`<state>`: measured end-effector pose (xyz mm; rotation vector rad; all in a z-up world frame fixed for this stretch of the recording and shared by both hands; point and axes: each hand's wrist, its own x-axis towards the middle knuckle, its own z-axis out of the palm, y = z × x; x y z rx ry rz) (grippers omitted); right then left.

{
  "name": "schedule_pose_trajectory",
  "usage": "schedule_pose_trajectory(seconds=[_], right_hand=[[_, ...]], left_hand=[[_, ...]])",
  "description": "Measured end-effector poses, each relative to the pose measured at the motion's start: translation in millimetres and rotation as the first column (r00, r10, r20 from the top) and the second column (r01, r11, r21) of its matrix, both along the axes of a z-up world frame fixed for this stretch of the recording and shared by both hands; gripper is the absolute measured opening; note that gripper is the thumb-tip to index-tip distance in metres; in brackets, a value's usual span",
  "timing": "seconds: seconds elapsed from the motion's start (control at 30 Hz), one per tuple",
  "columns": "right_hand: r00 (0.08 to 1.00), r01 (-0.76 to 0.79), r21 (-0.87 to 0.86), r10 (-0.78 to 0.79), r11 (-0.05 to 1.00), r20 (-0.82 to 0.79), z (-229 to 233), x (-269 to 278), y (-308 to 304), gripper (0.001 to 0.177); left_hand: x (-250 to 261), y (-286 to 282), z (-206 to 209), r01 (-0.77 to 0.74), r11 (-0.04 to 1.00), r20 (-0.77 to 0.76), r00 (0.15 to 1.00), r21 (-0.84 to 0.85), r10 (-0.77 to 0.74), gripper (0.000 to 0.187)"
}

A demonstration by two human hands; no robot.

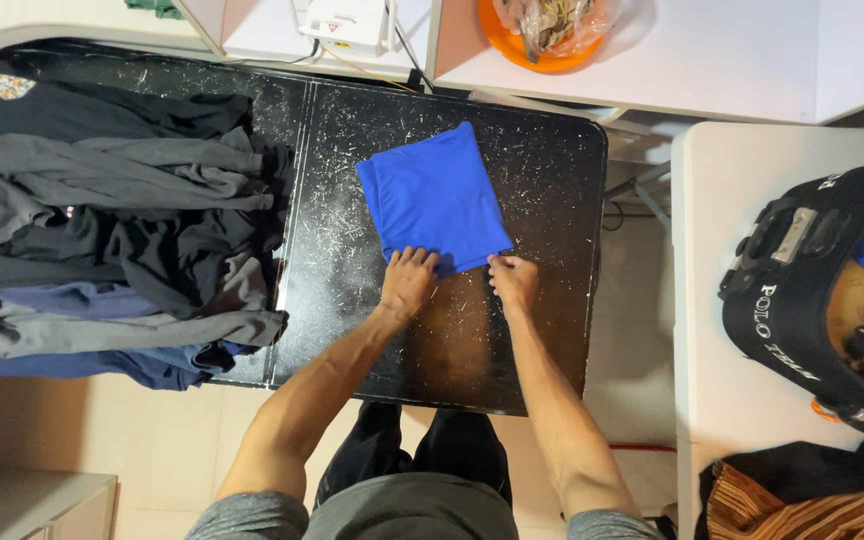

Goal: The person folds a blue shirt and places it inside a suitcase, then picks up a black garment from a pile of clothes.

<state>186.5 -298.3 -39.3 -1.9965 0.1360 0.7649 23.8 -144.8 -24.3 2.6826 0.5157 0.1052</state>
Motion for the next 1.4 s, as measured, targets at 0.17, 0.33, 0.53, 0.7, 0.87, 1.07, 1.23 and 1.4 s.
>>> schedule_pose_trajectory(seconds=[0.17, 0.33, 0.53, 0.7, 0.87, 1.07, 1.23, 1.4], right_hand=[[1.0, 0.016, 0.159, -0.018, 0.987, 0.007, -22.4, 21.5, -2.9, 0.017], [0.999, 0.018, 0.072, -0.02, 0.997, 0.027, -21.3, 26.1, 3.1, 0.016], [0.991, 0.133, 0.045, -0.131, 0.99, -0.035, -23.0, 41.3, 6.7, 0.012], [0.984, 0.168, 0.136, -0.158, 0.976, -0.076, -35.7, 49.4, -1.5, 0.013], [0.99, -0.039, 0.001, 0.039, 0.999, 0.138, -24.1, 57.5, 0.4, 0.019], [0.698, -0.368, -0.167, 0.391, 0.915, 0.6, 30.3, 43.7, 2.6, 0.044], [0.388, -0.536, -0.29, 0.537, 0.792, 0.749, 38.9, 48.5, -11.3, 0.022], [0.483, -0.537, -0.259, 0.544, 0.803, 0.686, 44.8, 47.6, -14.6, 0.021]], left_hand=[[0.4, 12.1, -8.4, -0.018, 0.971, 0.069, 0.997, -0.237, 0.036, 0.026], [0.4, 11.4, -3.4, 0.042, 0.996, -0.024, 0.999, -0.077, -0.044, 0.03], [1.2, 13.7, 1.8, 0.151, 0.985, 0.062, 0.987, -0.082, -0.146, 0.034], [-10.2, 13.5, 22.7, 0.226, 0.97, 0.106, 0.971, -0.092, -0.216, 0.035], [-17.5, -15.3, 37.2, 0.061, 0.989, 0.094, 0.994, -0.134, -0.049, 0.057], [-21.9, -31.5, 20.9, -0.007, 0.999, 0.066, 0.998, 0.045, 0.004, 0.045], [-14.9, -26.3, 15.8, -0.005, 0.998, -0.026, 1.0, 0.058, 0.006, 0.028], [-20.0, -16.7, 27.6, -0.017, 0.999, 0.03, 0.999, -0.03, 0.018, 0.022]])
